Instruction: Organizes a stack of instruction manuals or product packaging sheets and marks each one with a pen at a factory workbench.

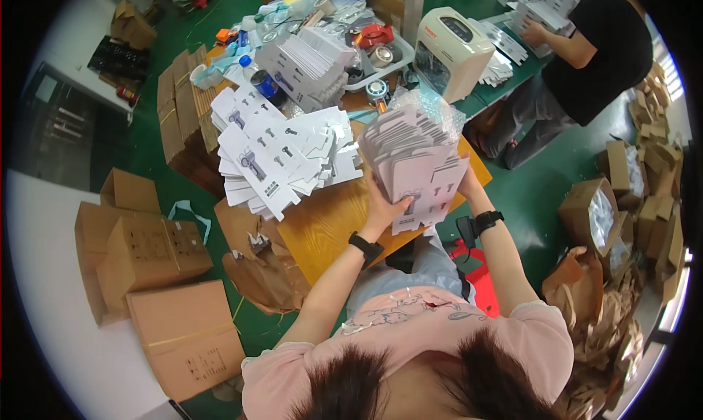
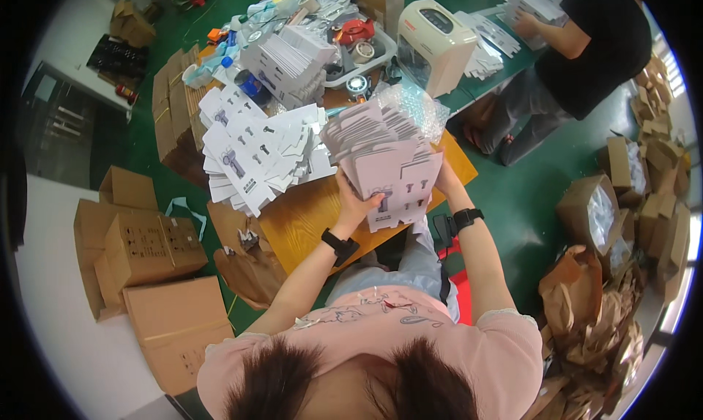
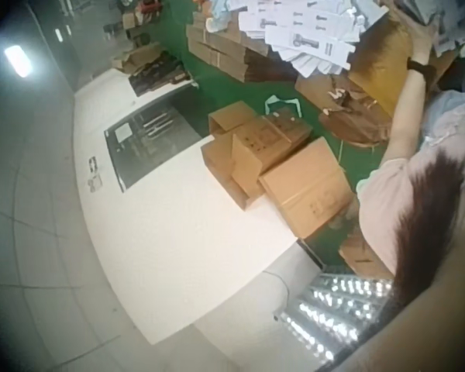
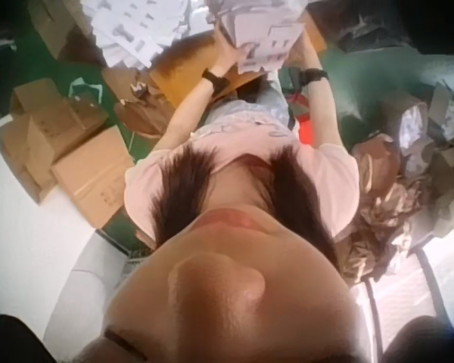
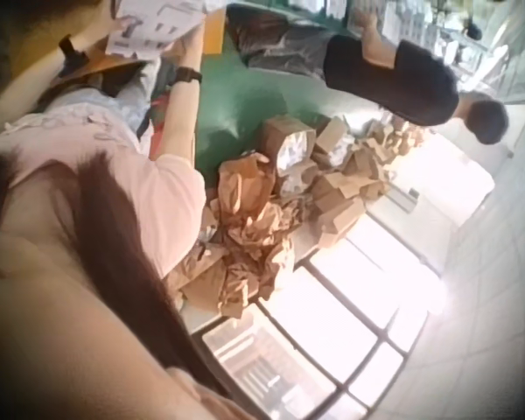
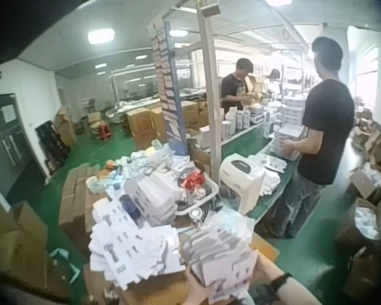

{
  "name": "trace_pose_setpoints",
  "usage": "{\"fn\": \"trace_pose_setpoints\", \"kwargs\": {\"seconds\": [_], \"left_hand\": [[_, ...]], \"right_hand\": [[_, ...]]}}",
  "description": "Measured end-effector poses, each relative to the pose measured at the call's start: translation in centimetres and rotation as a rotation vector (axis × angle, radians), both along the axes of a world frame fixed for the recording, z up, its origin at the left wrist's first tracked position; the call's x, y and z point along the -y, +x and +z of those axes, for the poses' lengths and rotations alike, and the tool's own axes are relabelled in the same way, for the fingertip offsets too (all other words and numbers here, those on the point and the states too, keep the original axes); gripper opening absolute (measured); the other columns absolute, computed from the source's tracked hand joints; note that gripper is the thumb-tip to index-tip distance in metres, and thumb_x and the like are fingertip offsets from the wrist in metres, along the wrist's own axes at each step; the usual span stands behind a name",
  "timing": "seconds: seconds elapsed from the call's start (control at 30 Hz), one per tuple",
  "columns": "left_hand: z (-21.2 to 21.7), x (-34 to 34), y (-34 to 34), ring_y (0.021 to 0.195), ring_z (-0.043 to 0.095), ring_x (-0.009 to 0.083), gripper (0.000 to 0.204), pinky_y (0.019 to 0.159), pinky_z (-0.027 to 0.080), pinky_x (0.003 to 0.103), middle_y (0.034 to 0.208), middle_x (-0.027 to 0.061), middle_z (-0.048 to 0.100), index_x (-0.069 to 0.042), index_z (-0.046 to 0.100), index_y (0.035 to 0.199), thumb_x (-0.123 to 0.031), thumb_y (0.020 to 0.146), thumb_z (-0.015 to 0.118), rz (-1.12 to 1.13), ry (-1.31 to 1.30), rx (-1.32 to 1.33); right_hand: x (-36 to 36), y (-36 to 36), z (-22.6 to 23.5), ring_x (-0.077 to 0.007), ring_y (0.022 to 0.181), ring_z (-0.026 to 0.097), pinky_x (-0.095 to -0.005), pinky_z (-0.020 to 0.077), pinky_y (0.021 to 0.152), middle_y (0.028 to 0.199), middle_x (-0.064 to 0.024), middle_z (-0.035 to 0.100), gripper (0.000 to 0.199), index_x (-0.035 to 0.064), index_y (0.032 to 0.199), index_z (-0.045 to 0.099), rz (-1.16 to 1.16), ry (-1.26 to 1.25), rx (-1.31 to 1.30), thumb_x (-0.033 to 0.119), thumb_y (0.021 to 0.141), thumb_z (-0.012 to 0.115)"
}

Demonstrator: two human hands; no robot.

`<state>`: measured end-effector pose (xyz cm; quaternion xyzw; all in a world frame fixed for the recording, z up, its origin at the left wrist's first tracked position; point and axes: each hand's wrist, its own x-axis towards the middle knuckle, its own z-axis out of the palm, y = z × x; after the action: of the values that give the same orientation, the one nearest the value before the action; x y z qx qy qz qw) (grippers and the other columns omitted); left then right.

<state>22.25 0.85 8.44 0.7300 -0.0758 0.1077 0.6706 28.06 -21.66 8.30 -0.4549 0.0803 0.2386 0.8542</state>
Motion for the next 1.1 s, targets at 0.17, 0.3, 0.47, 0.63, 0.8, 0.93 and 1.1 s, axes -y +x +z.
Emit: {"fn": "trace_pose_setpoints", "kwargs": {"seconds": [0.17, 0.3, 0.47, 0.63, 0.8, 0.93, 1.1], "left_hand": [[0.4, 0.9, -0.2, 0.110, 0.039, 0.0253, 0.099, 0.093, 0.033, 0.036, 0.120, 0.0157, 0.033, -0.003, 0.012, 0.127, -0.023, 0.056, 0.078, 0.058, -0.151, -0.040], [1.2, 1.9, -1.0, 0.110, 0.039, 0.0230, 0.097, 0.093, 0.033, 0.035, 0.120, 0.0133, 0.034, -0.004, 0.014, 0.126, -0.025, 0.056, 0.078, 0.139, -0.249, -0.148], [1.5, 3.3, -0.7, 0.112, 0.038, 0.0222, 0.096, 0.094, 0.031, 0.034, 0.120, 0.0120, 0.034, -0.005, 0.016, 0.126, -0.026, 0.055, 0.078, 0.281, -0.236, -0.171], [2.9, 5.2, -0.8, 0.114, 0.036, 0.0224, 0.100, 0.096, 0.029, 0.034, 0.121, 0.0126, 0.033, -0.005, 0.014, 0.128, -0.025, 0.054, 0.078, 0.330, -0.214, -0.162], [5.3, 6.1, 0.4, 0.116, 0.033, 0.0226, 0.103, 0.097, 0.028, 0.034, 0.123, 0.0130, 0.032, -0.005, 0.012, 0.129, -0.025, 0.053, 0.079, 0.328, -0.161, -0.092], [3.7, 4.6, 1.5, 0.116, 0.035, 0.0229, 0.114, 0.096, 0.030, 0.033, 0.125, 0.0130, 0.032, -0.005, 0.003, 0.131, -0.023, 0.050, 0.080, 0.188, -0.008, -0.071], [-5.4, 3.1, -1.1, 0.094, 0.052, 0.0183, 0.033, 0.084, 0.040, 0.030, 0.101, 0.0080, 0.057, -0.004, 0.059, 0.100, -0.011, 0.069, 0.069, -0.053, 0.271, -0.285]], "right_hand": [[2.1, 1.8, 1.8, -0.0209, 0.117, 0.037, -0.0321, 0.0294, 0.098, 0.131, -0.0085, 0.034, 0.075, 0.0061, 0.134, 0.023, 0.391, 0.248, 0.301, 0.042, 0.078, 0.057], [2.5, 4.7, 3.1, -0.0214, 0.118, 0.034, -0.0324, 0.0289, 0.097, 0.132, -0.0098, 0.032, 0.095, 0.0053, 0.135, 0.018, 0.609, 0.182, 0.535, 0.037, 0.064, 0.072], [1.7, 7.0, 0.4, -0.0202, 0.119, 0.033, -0.0328, 0.0282, 0.097, 0.130, -0.0089, 0.035, 0.097, 0.0028, 0.133, 0.022, 0.720, -0.077, 0.508, 0.024, 0.057, 0.078], [2.6, 7.9, -1.2, -0.0192, 0.116, 0.035, -0.0313, 0.0305, 0.095, 0.128, -0.0108, 0.036, 0.089, 0.0019, 0.131, 0.027, 0.861, -0.096, 0.512, 0.023, 0.059, 0.075], [3.7, 9.8, 4.0, -0.0190, 0.115, 0.035, -0.0311, 0.0302, 0.096, 0.128, -0.0116, 0.036, 0.085, -0.0004, 0.129, 0.029, 0.862, -0.157, 0.482, 0.022, 0.060, 0.074], [4.8, 11.3, 6.1, -0.0216, 0.117, 0.033, -0.0325, 0.0267, 0.098, 0.129, -0.0125, 0.032, 0.097, -0.0003, 0.131, 0.021, 0.885, -0.326, 0.705, 0.024, 0.056, 0.076], [4.4, 9.1, -0.6, -0.0293, 0.122, 0.026, -0.0345, 0.0200, 0.102, 0.130, -0.0173, 0.025, 0.118, 0.0016, 0.134, 0.005, 0.742, -0.483, 1.062, 0.028, 0.046, 0.080]]}}
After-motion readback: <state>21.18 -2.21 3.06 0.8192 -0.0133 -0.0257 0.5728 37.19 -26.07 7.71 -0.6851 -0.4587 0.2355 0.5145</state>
